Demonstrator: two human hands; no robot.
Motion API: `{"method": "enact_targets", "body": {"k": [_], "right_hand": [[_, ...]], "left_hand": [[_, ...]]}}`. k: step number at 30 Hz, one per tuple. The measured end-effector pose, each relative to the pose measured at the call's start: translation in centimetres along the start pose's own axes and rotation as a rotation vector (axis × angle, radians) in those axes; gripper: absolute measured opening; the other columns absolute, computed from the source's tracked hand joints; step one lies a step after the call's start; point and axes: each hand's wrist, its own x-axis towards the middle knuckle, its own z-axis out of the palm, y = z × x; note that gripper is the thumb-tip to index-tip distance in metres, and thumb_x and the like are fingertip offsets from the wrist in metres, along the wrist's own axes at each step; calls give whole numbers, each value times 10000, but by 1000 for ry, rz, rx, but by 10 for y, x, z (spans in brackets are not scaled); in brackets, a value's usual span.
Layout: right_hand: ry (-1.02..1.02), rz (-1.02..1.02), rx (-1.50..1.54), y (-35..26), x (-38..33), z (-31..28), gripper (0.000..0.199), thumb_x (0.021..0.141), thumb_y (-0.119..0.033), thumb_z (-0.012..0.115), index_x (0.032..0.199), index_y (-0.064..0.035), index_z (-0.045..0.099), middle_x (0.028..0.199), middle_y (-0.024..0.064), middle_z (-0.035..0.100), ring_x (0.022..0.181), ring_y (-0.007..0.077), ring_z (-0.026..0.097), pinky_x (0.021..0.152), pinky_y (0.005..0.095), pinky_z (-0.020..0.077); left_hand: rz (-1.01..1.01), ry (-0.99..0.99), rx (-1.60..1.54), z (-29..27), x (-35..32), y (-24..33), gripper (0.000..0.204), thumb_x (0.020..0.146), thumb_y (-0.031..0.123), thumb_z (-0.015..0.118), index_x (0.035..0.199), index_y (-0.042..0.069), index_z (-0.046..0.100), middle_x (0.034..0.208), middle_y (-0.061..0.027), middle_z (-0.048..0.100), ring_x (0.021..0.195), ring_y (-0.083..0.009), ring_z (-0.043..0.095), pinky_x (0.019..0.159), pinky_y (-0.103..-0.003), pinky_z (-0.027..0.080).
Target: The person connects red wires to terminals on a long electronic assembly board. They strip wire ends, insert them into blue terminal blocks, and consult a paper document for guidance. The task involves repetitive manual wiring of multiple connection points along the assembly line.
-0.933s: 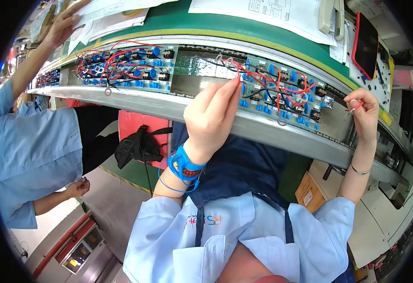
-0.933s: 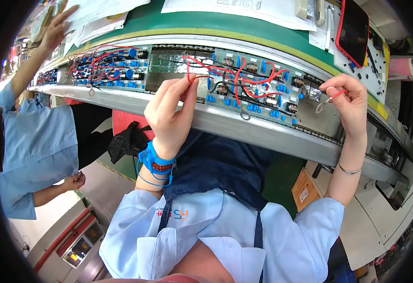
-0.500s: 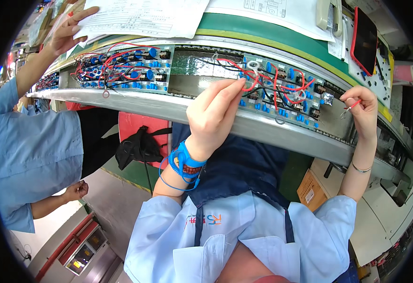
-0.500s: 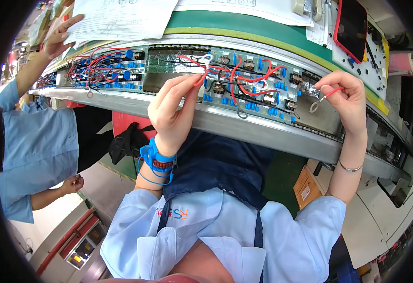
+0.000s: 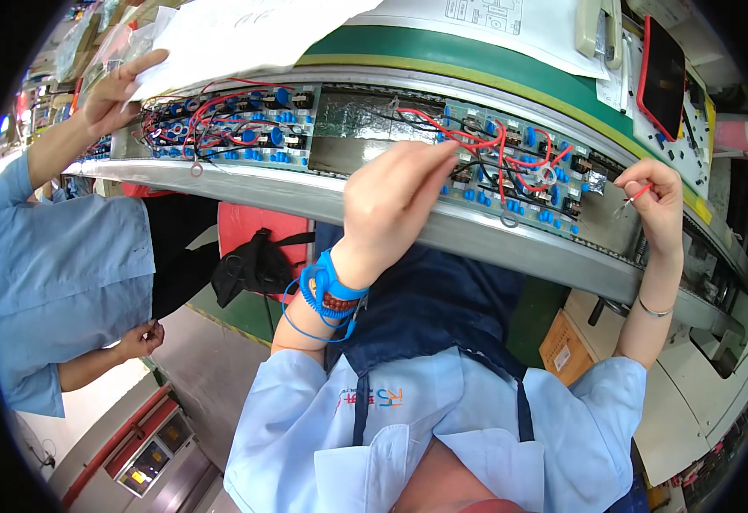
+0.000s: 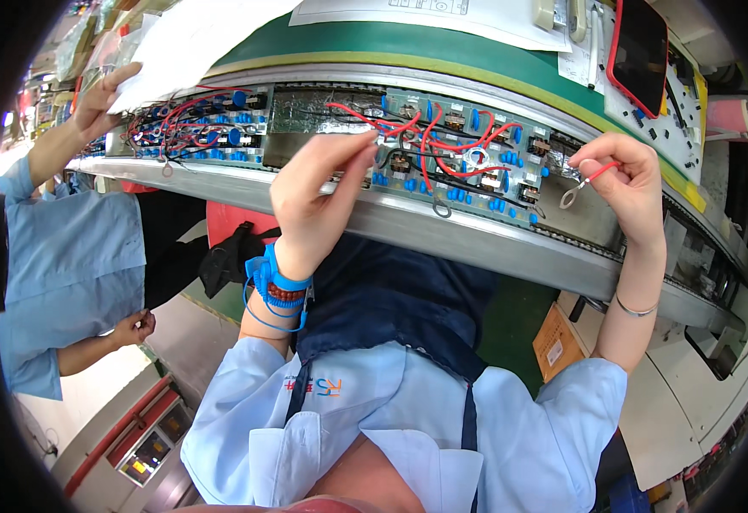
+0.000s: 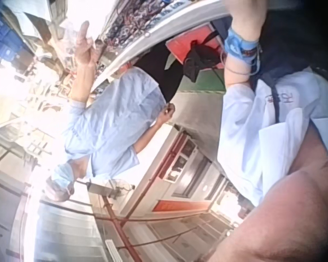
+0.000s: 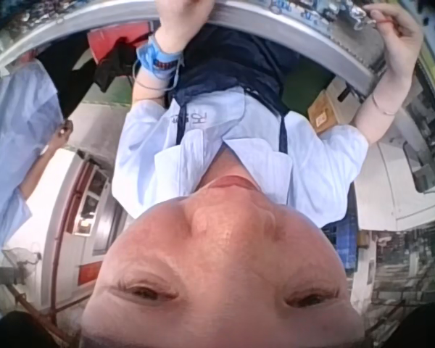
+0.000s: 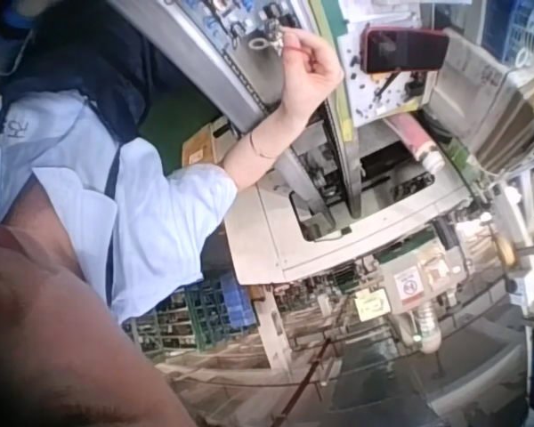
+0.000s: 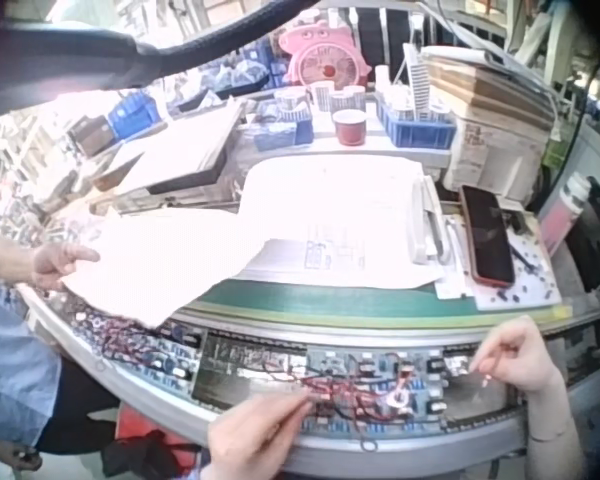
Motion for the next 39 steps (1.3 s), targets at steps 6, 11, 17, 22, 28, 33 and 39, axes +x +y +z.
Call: {"method": "enact_targets", "body": {"k": [6,11,17,22,28,33,39], "right_hand": [[5,-12,11,1,0,0,106,782,-113,628,772,-9,611,630,-61,507,524,-23,331,465,149,210],[-14,-28,30,4,3,2,116,780,-124,634,769,-10,615,639,-60,507,522,-20,322,462,152,205],[-3,-12,13,-3,1,2,110,776,-115,638,767,-8,617,690,-23,568,564,-6,404,495,144,268],[-51,23,52,-9,0,1,75,765,-76,642,778,-5,621,703,-5,589,595,3,448,519,143,309],[-57,46,52,-10,0,2,62,758,-56,640,783,-1,626,701,-6,587,582,1,430,509,144,298],[-88,77,40,-9,0,-1,56,759,-51,635,776,2,628,690,-22,572,562,-7,390,486,145,273],[-83,74,56,-13,2,1,61,761,-45,631,784,12,626,711,-12,578,584,-7,406,501,143,296]], "left_hand": [[-630,239,-217,-18,9,-7,149,802,108,640,740,-14,581,560,15,536,465,-20,479,427,-156,353],[-768,186,-360,-22,12,-13,161,801,126,643,748,-8,570,563,-8,558,459,-33,501,404,-157,360],[-683,168,-382,-17,1,-5,87,811,50,608,810,0,538,637,-40,572,510,-62,540,440,-173,406],[-293,129,-164,-10,-10,-9,68,786,-40,598,819,-22,541,735,-41,569,605,-80,572,533,-184,450],[-20,-6,-53,-11,8,-1,185,697,-105,631,855,-12,606,771,-102,593,660,-156,586,568,-231,462],[90,-44,-7,-8,16,-1,208,675,-29,658,872,24,619,746,-83,578,616,-208,569,526,-283,447],[101,-67,8,-1,17,2,221,682,-4,663,894,38,618,739,-72,583,609,-206,571,524,-285,445]]}}
